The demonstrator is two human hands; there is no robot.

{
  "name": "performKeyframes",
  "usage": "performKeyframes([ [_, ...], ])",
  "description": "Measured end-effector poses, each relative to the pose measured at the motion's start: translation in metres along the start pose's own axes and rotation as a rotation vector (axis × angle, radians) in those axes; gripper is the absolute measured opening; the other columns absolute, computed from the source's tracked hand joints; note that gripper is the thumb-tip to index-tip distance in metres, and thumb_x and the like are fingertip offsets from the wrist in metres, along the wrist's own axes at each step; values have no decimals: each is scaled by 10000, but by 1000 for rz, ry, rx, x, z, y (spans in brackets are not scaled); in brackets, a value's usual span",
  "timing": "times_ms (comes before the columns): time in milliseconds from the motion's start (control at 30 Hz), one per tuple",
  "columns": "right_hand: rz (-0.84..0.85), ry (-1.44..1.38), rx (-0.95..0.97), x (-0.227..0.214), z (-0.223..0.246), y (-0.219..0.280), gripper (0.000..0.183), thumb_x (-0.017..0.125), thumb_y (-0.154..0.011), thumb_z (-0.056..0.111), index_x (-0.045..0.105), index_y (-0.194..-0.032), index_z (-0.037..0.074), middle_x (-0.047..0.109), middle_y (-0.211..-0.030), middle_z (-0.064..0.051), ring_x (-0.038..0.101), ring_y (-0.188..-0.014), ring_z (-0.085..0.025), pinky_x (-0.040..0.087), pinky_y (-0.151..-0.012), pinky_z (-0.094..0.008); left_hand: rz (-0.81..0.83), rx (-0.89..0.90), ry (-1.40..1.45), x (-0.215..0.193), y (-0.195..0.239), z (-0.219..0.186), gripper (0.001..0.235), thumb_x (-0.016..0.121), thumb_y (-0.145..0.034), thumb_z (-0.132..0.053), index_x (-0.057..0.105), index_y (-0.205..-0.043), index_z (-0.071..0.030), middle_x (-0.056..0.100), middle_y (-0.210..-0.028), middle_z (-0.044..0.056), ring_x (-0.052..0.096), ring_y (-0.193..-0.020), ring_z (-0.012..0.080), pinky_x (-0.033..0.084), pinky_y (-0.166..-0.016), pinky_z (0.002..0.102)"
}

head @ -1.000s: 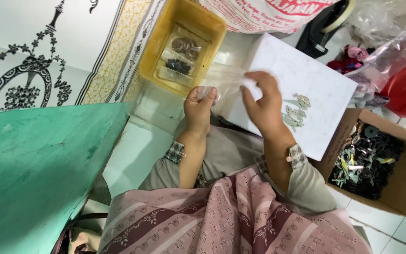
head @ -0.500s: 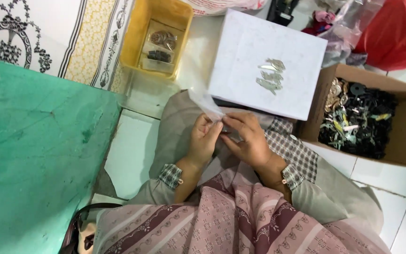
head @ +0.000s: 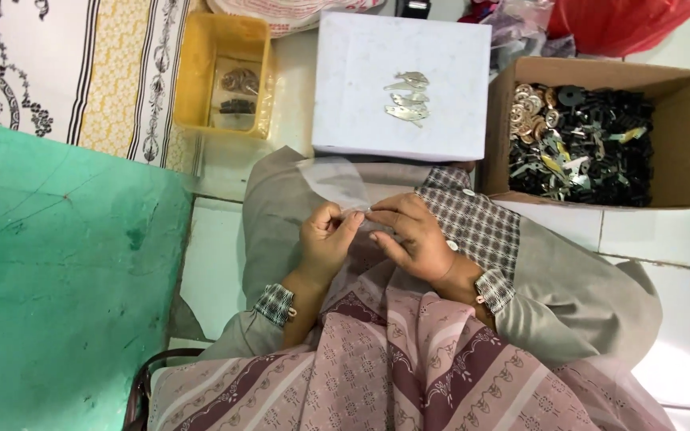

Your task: The person selects small metal hardware pieces from a cardboard box and places them into a clear plastic bag. They then seal the bag and place it into a yellow plastic container. The person repeats this process with another set of hardware pieces.

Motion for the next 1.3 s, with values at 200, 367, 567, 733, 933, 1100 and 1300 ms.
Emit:
performKeyframes([
  [200,-94,-134,93,-10,4,7,251,760,-931,193,741,-1026,-39,718,-946,-209,689,-824,-399,552,-737,-476,56,127,-104,20,2,-47,379,801,-899,-87,511,-658,-44,430,-481,79,393,-445,109,319,-431,238],
  [367,-87,4,82,-12,6,12,117,760,-887,64,765,-990,8,737,-915,-161,700,-785,-365,566,-706,-449,50,105,-81,23,9,-29,367,814,-888,-91,529,-659,-51,461,-490,57,398,-487,77,335,-439,234],
  [567,-227,27,230,-13,-8,33,96,748,-865,-9,766,-956,15,745,-840,-121,708,-729,-316,572,-671,-408,148,163,-252,34,15,-39,242,899,-773,-154,678,-764,-59,635,-641,113,648,-584,225,510,-541,287],
  [733,-203,133,173,-17,-6,37,142,813,-818,29,775,-954,42,728,-778,-107,703,-681,-322,580,-622,-426,207,152,-309,38,18,-40,182,859,-791,-144,703,-812,-53,665,-705,134,690,-678,294,549,-620,345],
  [933,-125,510,-33,-18,-10,38,86,715,-889,55,748,-964,82,654,-794,-103,679,-719,-319,577,-710,-426,66,74,-11,35,26,-31,229,727,-874,29,515,-811,-29,616,-930,136,569,-819,166,512,-723,319],
  [1100,-119,320,278,-21,-25,43,155,716,-813,-15,741,-930,84,683,-831,-107,697,-793,-328,565,-726,-441,49,-36,49,40,30,-9,262,685,-902,70,486,-963,-89,594,-990,64,552,-930,103,471,-800,231],
  [1300,-280,-26,358,-26,-39,58,232,626,-836,-67,738,-992,64,693,-885,-94,690,-836,-279,552,-792,-406,111,457,-394,52,29,-21,396,762,-747,42,650,-1119,-37,598,-932,85,642,-826,234,578,-729,318],
])
Point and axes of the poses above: each hand's wrist, its own y-axis away from the middle knuckle, its own x-axis out of the palm, z = x × y, the point moved 4 cm from there along -y, towards the middle knuckle
